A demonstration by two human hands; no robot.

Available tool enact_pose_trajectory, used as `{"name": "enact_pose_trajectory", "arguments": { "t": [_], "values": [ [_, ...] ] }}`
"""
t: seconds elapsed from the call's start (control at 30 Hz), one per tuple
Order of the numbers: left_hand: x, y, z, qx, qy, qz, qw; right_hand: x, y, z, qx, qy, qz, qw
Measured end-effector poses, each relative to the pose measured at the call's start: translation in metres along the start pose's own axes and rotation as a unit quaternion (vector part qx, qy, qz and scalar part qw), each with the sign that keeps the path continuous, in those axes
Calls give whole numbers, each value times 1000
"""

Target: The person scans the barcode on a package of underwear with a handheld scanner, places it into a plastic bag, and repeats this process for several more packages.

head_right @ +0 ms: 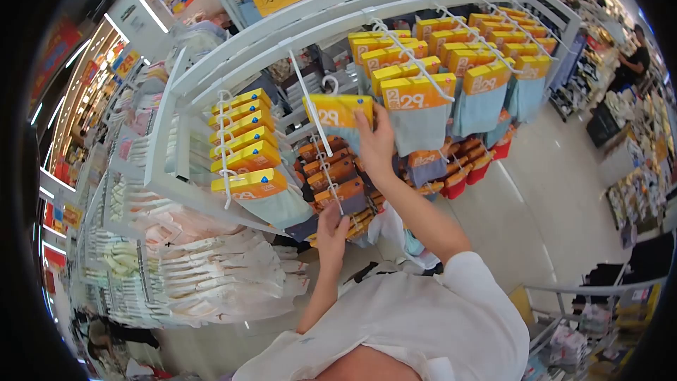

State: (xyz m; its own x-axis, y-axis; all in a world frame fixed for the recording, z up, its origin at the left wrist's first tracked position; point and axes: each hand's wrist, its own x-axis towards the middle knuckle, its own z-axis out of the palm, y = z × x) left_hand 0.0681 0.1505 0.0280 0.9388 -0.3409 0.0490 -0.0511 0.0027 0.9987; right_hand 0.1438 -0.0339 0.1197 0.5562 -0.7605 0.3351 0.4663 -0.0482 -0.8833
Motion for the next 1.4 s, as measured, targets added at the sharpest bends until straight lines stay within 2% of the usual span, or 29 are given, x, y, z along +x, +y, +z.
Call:
{"name": "enact_pose_trajectory", "arguments": {
  "t": [0.07,0.17,0.27,0.37,0.47,0.57,0.67,0.77,0.9,1.03,1.13,1.17,1.2,1.23,1.33,1.4],
  "values": [
    [-13,-13,3,-61,2,-29,998,22,-3,17,42,-18,3,999],
    [-26,-6,-4,71,33,28,997,57,7,41,51,-42,-11,998],
    [-35,16,3,78,69,73,992,80,13,62,96,-79,-5,992],
    [-38,10,8,52,85,58,993,88,27,70,96,-107,-4,990],
    [-42,2,8,0,86,6,996,89,36,72,54,-76,4,996],
    [-45,5,12,-4,99,-1,995,94,45,74,39,-74,-30,996],
    [-48,3,18,27,101,-10,994,95,46,75,-30,-63,-34,997],
    [-55,-3,27,20,86,-44,995,76,40,65,-152,-43,-93,983],
    [-65,-29,33,43,46,-68,996,11,24,19,-149,-99,-211,961],
    [-64,-39,44,78,-37,-112,990,-67,25,-63,-167,-116,-214,955],
    [-62,-70,47,132,-116,-133,975,-113,45,-124,-203,-75,-115,969],
    [-61,-79,51,162,-116,-81,977,-124,52,-141,-219,-62,-102,968],
    [-56,-72,58,165,-122,-140,969,-134,58,-160,-248,-85,-84,961],
    [-55,-87,61,185,-119,-152,964,-145,62,-178,-276,-107,-66,953],
    [-52,-107,81,307,-85,-91,944,-175,74,-220,-345,-178,56,920],
    [-49,-118,96,354,-68,-76,930,-195,87,-237,-383,-217,101,892]
  ]
}}
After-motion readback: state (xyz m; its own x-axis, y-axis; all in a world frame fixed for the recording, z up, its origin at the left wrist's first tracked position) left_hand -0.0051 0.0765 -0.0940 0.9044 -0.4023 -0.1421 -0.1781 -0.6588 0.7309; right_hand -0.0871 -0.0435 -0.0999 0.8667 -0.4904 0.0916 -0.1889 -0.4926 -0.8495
